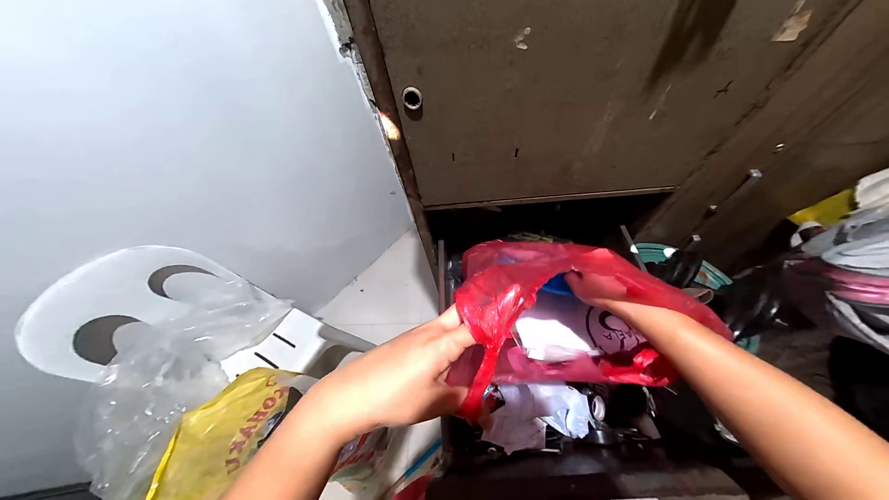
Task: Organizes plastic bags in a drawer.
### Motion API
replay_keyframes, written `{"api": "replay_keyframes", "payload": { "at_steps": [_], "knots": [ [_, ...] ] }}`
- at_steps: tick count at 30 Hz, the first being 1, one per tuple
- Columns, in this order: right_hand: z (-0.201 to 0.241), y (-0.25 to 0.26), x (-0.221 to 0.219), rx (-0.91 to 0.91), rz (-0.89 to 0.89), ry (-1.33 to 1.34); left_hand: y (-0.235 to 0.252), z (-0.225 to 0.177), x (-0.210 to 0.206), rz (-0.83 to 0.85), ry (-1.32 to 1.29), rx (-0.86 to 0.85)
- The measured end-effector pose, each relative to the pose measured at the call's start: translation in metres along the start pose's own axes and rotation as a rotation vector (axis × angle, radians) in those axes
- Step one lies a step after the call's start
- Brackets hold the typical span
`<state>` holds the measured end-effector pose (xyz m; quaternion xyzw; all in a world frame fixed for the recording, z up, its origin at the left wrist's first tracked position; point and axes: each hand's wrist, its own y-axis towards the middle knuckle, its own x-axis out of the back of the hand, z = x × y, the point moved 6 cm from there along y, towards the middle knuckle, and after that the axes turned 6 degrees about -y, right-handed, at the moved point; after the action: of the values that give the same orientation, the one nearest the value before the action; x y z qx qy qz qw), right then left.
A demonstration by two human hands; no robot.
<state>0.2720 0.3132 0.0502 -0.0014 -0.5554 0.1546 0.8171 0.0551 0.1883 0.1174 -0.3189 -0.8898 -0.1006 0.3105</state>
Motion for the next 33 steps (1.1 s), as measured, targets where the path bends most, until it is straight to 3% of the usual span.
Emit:
{"api": "replay_keyframes", "payload": {
  "at_steps": [3, 9, 10, 13, 15, 17, 19, 21, 23, 24, 27, 29, 33],
  "knots": [
    [-0.001, 0.003, 0.015, -0.168, 0.098, 0.008, 0.008, -0.006, 0.001, -0.014, 0.039, 0.013],
    [-0.022, 0.025, 0.018, -0.087, 0.133, 0.002, 0.021, -0.016, 0.014, -0.007, -0.036, -0.162],
    [-0.024, 0.027, 0.021, -0.060, 0.094, -0.022, 0.023, -0.016, 0.017, -0.003, -0.061, -0.126],
    [-0.031, 0.037, 0.021, 0.100, -0.299, -0.120, 0.033, -0.016, 0.021, 0.015, -0.183, -0.020],
    [-0.021, 0.033, 0.024, -0.015, -0.386, -0.088, 0.038, -0.016, 0.021, 0.043, -0.237, 0.018],
    [-0.015, 0.026, 0.023, -0.235, -0.165, 0.058, 0.041, -0.015, 0.019, 0.053, -0.245, 0.029],
    [-0.019, 0.017, 0.005, -0.272, 0.164, 0.188, 0.040, -0.013, 0.017, 0.051, -0.261, 0.010],
    [-0.025, 0.003, -0.034, -0.053, 0.419, 0.256, 0.039, -0.010, 0.016, 0.047, -0.274, -0.006],
    [-0.022, -0.020, -0.065, 0.155, 0.717, 0.052, 0.036, -0.004, 0.013, 0.065, -0.264, 0.003],
    [-0.027, -0.025, -0.078, 0.228, 0.737, -0.090, 0.035, -0.002, 0.011, 0.084, -0.260, 0.010],
    [-0.051, -0.026, -0.096, 0.336, 0.413, -0.340, 0.030, 0.006, 0.006, 0.105, -0.242, 0.063],
    [-0.064, -0.022, -0.107, 0.338, 0.129, -0.198, 0.026, 0.010, 0.004, 0.094, -0.217, 0.112],
    [-0.054, -0.017, -0.097, 0.116, 0.065, -0.048, 0.024, 0.010, -0.006, 0.151, -0.205, 0.121]
  ]
}}
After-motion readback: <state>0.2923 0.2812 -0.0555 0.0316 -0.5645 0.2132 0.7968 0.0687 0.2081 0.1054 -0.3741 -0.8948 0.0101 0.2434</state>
